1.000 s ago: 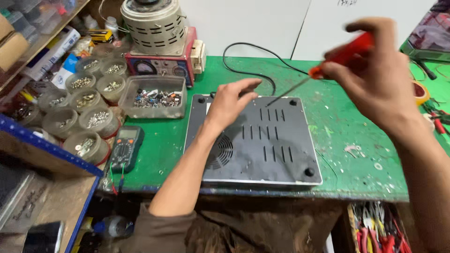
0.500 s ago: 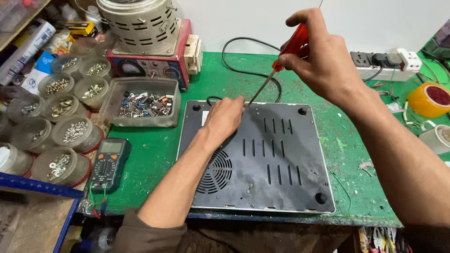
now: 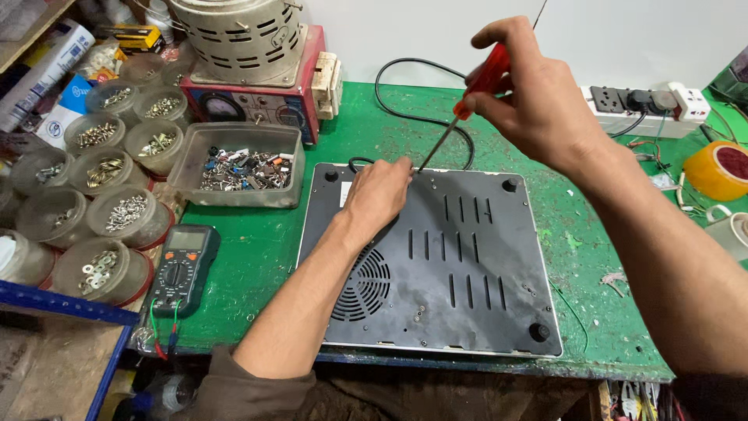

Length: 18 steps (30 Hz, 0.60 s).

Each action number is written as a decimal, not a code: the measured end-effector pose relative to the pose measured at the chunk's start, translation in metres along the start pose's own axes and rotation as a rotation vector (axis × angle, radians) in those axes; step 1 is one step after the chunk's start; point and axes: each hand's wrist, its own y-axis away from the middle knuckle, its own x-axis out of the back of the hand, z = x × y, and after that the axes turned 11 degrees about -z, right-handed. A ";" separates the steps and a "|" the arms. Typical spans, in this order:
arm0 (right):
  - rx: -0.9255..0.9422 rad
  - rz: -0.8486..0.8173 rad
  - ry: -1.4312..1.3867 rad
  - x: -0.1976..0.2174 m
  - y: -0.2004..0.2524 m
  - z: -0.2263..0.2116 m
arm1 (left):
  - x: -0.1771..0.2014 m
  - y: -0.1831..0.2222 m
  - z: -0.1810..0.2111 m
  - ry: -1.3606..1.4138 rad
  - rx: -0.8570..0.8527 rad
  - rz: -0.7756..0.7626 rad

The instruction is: The person uses a screwdriver to remove screws from the base of an induction cooker, writes on a label with a marker, coils the power cable, and then places the cooker onto a shelf.

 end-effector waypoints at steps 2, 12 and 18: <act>0.214 -0.112 -0.051 0.005 -0.006 0.002 | -0.001 -0.001 -0.001 -0.011 -0.020 0.007; 0.131 -0.426 0.393 0.021 -0.069 -0.018 | 0.049 -0.038 0.026 0.655 -0.100 0.045; 0.157 -0.061 0.927 0.018 -0.062 -0.018 | 0.044 -0.048 0.035 0.449 -0.270 0.452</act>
